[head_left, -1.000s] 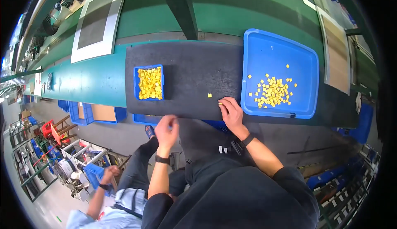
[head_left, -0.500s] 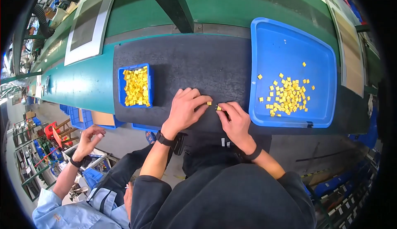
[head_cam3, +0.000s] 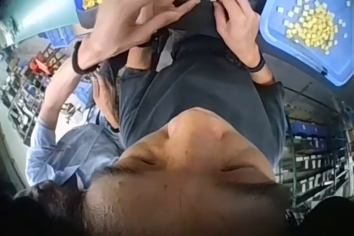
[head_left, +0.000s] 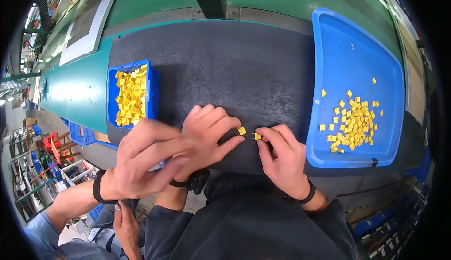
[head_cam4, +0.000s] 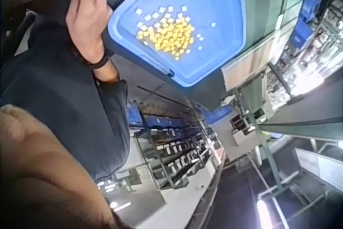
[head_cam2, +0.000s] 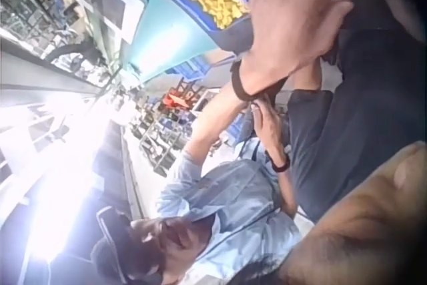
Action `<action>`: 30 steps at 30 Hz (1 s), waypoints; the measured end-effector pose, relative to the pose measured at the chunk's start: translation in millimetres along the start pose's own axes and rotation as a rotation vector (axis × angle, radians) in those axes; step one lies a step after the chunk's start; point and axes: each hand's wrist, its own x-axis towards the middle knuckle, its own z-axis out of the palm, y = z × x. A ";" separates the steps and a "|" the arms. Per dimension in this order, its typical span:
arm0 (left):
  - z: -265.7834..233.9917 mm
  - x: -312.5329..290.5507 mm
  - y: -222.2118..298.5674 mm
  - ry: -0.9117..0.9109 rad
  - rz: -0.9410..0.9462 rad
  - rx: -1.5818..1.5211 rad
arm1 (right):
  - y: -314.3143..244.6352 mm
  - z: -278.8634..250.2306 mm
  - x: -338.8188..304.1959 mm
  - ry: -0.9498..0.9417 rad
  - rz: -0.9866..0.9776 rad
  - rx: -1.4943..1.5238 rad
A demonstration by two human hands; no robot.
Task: The person picks up yellow components from a blue bin, joins them together by hand on a black mat, and places the assembled pieces into a blue tray.
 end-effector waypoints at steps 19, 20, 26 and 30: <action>59.5 90.8 -8.2 -0.434 0.172 0.320 | 15.0 4.7 -5.6 0.026 -0.100 0.091; 60.9 95.1 -16.0 -0.426 0.185 0.324 | 17.4 1.3 -6.2 0.017 -0.075 0.081; 67.8 81.6 -10.7 -0.208 0.290 0.234 | 15.2 2.2 -5.0 -0.012 -0.090 0.158; 70.4 90.5 -15.6 -0.366 0.280 0.130 | 15.9 4.1 -5.5 -0.009 -0.100 0.165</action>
